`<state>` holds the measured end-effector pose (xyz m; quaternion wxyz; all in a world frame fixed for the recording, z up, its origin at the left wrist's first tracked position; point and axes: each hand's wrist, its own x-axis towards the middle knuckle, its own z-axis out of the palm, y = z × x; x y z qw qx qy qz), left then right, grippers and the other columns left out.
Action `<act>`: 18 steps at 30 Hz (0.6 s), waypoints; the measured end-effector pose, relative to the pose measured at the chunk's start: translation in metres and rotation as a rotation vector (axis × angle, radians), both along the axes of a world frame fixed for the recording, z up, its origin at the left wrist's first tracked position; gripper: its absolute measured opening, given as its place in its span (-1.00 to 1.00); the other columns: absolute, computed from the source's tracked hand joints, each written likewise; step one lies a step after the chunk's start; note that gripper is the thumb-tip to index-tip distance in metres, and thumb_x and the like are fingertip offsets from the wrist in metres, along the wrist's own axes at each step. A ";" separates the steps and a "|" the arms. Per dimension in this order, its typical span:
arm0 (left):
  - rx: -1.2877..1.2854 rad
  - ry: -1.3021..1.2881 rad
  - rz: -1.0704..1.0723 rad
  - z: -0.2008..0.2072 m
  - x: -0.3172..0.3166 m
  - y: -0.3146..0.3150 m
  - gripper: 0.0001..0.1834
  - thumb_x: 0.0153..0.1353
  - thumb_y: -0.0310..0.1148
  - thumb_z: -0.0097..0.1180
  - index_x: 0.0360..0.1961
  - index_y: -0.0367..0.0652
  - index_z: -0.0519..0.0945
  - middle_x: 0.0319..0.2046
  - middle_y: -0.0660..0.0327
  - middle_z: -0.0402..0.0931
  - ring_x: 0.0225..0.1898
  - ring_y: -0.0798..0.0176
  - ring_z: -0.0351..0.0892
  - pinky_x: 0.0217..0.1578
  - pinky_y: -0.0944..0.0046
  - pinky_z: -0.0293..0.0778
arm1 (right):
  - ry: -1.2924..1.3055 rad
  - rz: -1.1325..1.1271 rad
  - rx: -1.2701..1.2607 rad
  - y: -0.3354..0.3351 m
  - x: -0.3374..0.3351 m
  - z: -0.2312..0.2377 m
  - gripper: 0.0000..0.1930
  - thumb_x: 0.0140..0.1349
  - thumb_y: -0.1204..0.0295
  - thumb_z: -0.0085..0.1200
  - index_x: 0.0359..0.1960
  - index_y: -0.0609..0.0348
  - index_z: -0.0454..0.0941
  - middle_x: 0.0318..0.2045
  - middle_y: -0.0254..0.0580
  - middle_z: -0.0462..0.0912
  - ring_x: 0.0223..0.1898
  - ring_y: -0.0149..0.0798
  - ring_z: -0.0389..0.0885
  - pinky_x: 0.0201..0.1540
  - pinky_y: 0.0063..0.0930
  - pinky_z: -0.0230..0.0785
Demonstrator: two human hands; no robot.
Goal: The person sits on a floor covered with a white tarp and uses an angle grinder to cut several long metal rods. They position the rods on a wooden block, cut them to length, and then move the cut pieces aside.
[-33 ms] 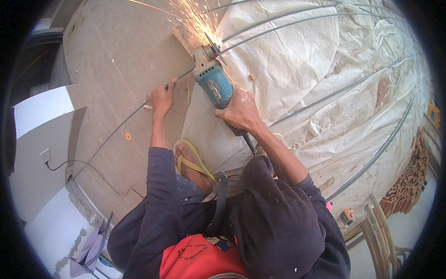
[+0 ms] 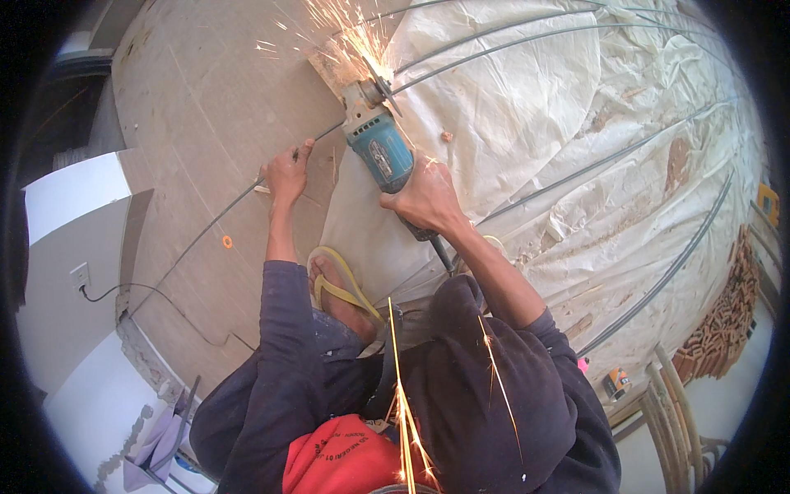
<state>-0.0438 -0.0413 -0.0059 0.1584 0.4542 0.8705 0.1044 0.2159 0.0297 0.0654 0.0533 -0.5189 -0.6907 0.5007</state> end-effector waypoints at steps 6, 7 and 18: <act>0.015 -0.002 0.004 -0.002 -0.002 -0.003 -0.18 0.26 0.40 -0.26 -0.52 -0.24 0.58 -0.52 -0.09 0.55 -0.33 -0.21 0.51 -0.12 -0.08 0.21 | -0.024 0.025 -0.034 0.001 -0.001 -0.003 -0.33 -0.25 0.23 0.29 -0.12 0.53 0.48 -0.38 0.32 0.62 -0.28 0.12 0.66 -0.12 -0.17 0.47; 0.009 -0.003 0.004 -0.001 0.000 -0.001 -0.17 0.26 0.40 -0.26 -0.52 -0.25 0.58 -0.52 -0.09 0.55 -0.34 -0.21 0.51 -0.11 -0.08 0.21 | -0.016 0.016 -0.006 0.000 0.001 -0.006 -0.32 -0.26 0.24 0.28 -0.07 0.48 0.49 -0.38 0.27 0.64 -0.28 0.08 0.66 -0.11 -0.19 0.47; 0.011 -0.009 0.003 -0.004 -0.001 -0.001 -0.17 0.24 0.41 -0.25 -0.57 -0.25 0.55 -0.57 -0.09 0.51 -0.38 -0.19 0.49 -0.14 -0.06 0.20 | -0.008 0.002 0.029 0.000 -0.002 0.002 -0.25 -0.28 0.23 0.29 0.01 0.45 0.48 -0.34 0.20 0.66 -0.27 0.03 0.68 -0.08 -0.22 0.48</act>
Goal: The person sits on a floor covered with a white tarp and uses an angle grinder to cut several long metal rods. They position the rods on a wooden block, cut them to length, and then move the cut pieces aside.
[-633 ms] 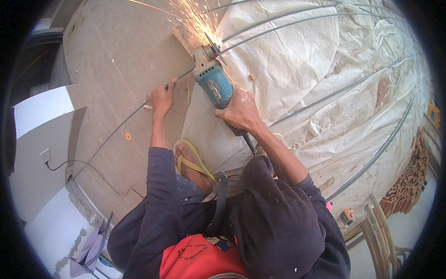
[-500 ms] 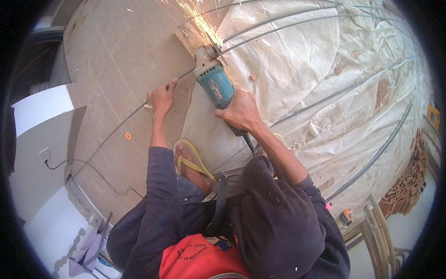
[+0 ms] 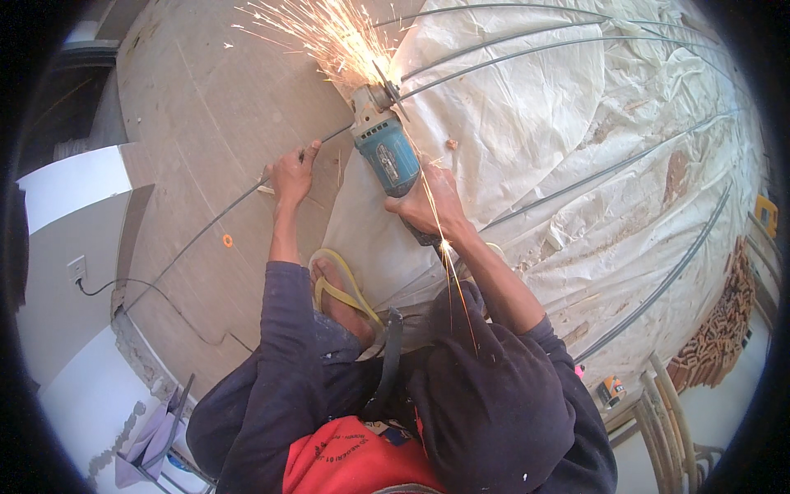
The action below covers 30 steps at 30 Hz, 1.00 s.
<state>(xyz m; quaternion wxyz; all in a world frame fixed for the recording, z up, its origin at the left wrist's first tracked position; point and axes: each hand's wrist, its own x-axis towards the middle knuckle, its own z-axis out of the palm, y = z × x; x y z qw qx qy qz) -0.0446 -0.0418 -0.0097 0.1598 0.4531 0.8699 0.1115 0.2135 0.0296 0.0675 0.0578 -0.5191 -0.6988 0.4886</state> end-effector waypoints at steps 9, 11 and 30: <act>-0.023 -0.015 0.008 0.000 0.000 0.000 -0.18 0.24 0.41 -0.24 -0.56 -0.24 0.55 -0.56 -0.07 0.51 -0.36 -0.16 0.49 -0.14 -0.04 0.19 | 0.013 0.005 0.019 0.001 -0.001 0.001 -0.30 -0.26 0.23 0.28 -0.03 0.44 0.50 -0.38 0.20 0.65 -0.29 0.04 0.68 -0.11 -0.20 0.49; -0.015 -0.007 0.010 -0.001 -0.001 -0.002 -0.17 0.23 0.41 -0.24 -0.55 -0.24 0.56 -0.56 -0.07 0.52 -0.35 -0.15 0.49 -0.14 -0.04 0.19 | -0.023 0.011 -0.016 0.002 -0.002 0.003 -0.30 -0.26 0.23 0.28 -0.03 0.44 0.50 -0.38 0.20 0.65 -0.30 0.05 0.68 -0.11 -0.20 0.49; -0.012 -0.012 0.004 0.006 0.003 0.001 -0.21 0.27 0.36 -0.22 -0.56 -0.23 0.57 -0.55 -0.08 0.53 -0.37 -0.18 0.50 -0.16 -0.05 0.19 | -0.027 0.004 -0.037 0.002 -0.003 0.004 -0.28 -0.25 0.23 0.28 -0.03 0.54 0.44 -0.36 0.33 0.62 -0.25 0.19 0.65 -0.08 -0.15 0.47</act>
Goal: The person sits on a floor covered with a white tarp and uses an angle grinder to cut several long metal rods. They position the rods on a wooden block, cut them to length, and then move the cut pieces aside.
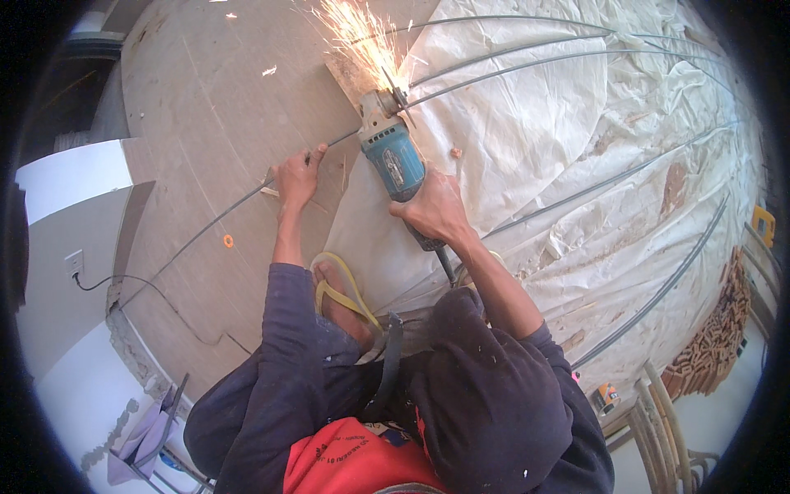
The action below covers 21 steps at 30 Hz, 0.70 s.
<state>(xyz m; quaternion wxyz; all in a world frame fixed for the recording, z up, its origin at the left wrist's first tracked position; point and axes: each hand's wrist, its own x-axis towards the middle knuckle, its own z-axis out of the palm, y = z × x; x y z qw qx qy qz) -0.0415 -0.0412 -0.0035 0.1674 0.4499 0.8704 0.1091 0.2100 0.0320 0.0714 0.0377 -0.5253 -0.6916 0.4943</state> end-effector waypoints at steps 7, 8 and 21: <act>0.024 0.023 -0.011 -0.005 -0.002 -0.001 -0.21 0.27 0.35 -0.21 -0.57 -0.24 0.56 -0.56 -0.10 0.52 -0.39 -0.20 0.48 -0.21 -0.04 0.19 | -0.018 0.010 0.001 0.002 0.000 -0.001 -0.29 -0.25 0.22 0.29 -0.07 0.53 0.48 -0.36 0.29 0.64 -0.27 0.13 0.66 -0.08 -0.18 0.48; 0.041 0.023 -0.013 -0.005 -0.001 -0.001 -0.21 0.27 0.35 -0.21 -0.57 -0.24 0.55 -0.56 -0.10 0.52 -0.40 -0.21 0.48 -0.21 -0.04 0.19 | -0.048 0.010 -0.003 0.002 -0.001 -0.002 -0.30 -0.26 0.21 0.30 -0.07 0.50 0.50 -0.36 0.24 0.65 -0.29 0.08 0.67 -0.10 -0.19 0.49; 0.021 0.019 -0.006 -0.004 -0.001 0.000 -0.25 0.28 0.33 -0.19 -0.56 -0.23 0.55 -0.56 -0.04 0.53 -0.33 -0.15 0.49 -0.17 -0.04 0.20 | 0.008 -0.027 0.054 0.000 -0.003 -0.003 -0.32 -0.27 0.24 0.30 -0.07 0.44 0.52 -0.34 0.19 0.66 -0.26 0.03 0.67 -0.08 -0.23 0.48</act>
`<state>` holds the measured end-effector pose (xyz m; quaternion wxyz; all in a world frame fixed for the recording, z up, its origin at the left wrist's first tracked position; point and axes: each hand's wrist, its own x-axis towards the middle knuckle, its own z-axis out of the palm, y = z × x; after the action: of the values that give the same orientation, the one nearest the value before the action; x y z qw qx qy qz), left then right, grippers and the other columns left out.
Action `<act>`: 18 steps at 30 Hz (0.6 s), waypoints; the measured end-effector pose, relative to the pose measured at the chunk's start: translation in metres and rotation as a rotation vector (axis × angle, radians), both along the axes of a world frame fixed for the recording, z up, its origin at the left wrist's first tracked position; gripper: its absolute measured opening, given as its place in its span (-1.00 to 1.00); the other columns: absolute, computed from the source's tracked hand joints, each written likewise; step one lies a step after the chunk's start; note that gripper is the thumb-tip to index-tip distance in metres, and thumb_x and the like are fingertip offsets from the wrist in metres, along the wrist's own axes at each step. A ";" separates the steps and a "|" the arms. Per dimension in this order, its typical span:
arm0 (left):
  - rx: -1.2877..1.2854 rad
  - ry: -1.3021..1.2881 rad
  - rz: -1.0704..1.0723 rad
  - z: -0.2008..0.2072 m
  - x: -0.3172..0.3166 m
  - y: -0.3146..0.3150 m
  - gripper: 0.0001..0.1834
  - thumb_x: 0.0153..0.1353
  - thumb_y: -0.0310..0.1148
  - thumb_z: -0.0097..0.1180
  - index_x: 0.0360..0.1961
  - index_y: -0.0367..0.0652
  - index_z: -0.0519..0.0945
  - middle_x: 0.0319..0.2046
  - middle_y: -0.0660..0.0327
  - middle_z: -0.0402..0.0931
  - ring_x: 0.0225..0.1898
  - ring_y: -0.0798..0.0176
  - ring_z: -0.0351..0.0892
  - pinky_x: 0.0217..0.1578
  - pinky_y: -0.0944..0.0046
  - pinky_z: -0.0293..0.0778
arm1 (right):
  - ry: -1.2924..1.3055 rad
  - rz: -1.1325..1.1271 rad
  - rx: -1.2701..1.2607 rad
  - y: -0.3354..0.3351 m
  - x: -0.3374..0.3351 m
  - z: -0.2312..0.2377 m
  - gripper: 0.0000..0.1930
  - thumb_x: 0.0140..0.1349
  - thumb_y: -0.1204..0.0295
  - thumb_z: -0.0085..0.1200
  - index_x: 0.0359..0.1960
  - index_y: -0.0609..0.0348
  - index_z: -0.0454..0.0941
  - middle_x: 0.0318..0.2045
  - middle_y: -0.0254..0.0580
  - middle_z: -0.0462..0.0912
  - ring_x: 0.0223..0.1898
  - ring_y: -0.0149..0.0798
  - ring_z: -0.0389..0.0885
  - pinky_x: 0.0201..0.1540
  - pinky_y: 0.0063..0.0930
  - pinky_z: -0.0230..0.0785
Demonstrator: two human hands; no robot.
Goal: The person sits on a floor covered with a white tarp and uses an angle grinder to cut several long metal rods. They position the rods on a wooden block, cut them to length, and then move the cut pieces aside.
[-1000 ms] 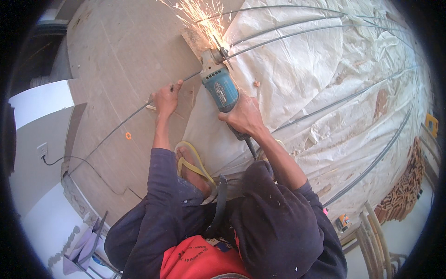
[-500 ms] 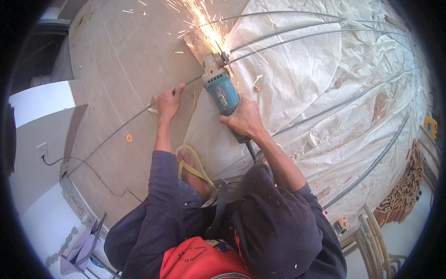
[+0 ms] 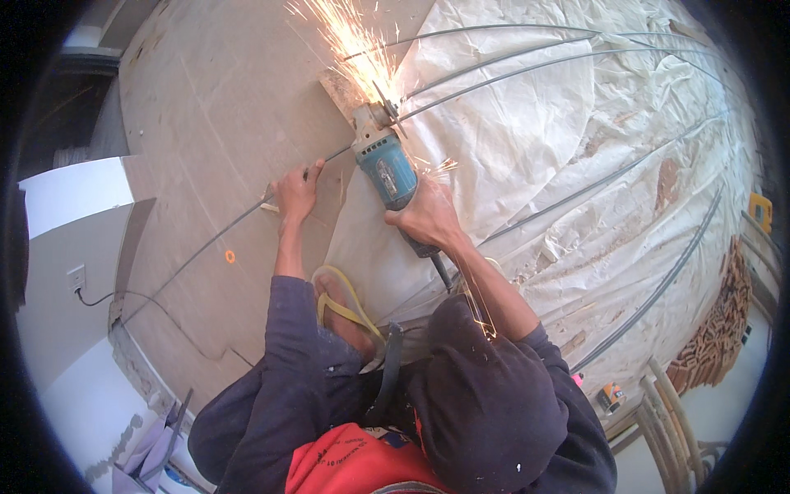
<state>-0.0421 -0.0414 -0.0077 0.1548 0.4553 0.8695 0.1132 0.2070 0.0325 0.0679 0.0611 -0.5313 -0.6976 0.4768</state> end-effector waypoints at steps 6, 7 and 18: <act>0.032 0.014 -0.015 -0.002 -0.001 0.000 -0.28 0.29 0.30 -0.17 -0.53 -0.22 0.56 -0.54 -0.05 0.53 -0.32 -0.14 0.50 -0.15 -0.06 0.21 | -0.082 0.088 -0.154 0.006 0.001 -0.003 -0.35 -0.25 0.27 0.30 -0.05 0.41 0.50 -0.34 0.19 0.65 -0.27 0.05 0.65 -0.08 -0.21 0.46; 0.025 0.008 -0.017 -0.003 -0.001 0.000 -0.28 0.30 0.30 -0.17 -0.53 -0.22 0.55 -0.54 -0.06 0.53 -0.33 -0.14 0.50 -0.16 -0.06 0.21 | -0.051 0.058 -0.084 0.004 0.002 -0.004 -0.36 -0.25 0.27 0.30 -0.07 0.42 0.50 -0.36 0.18 0.64 -0.29 0.05 0.65 -0.10 -0.21 0.47; 0.008 0.018 -0.022 -0.007 -0.003 -0.001 -0.25 0.29 0.32 -0.20 -0.54 -0.24 0.54 -0.53 -0.08 0.52 -0.34 -0.21 0.48 -0.16 -0.06 0.20 | -0.111 0.041 -0.120 0.006 0.001 -0.001 -0.37 -0.28 0.22 0.31 -0.19 0.51 0.53 -0.39 0.26 0.63 -0.29 0.08 0.65 -0.12 -0.17 0.47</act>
<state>-0.0450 -0.0425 -0.0147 0.1461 0.4664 0.8654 0.1108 0.2082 0.0387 0.0673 -0.0195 -0.5454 -0.6808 0.4886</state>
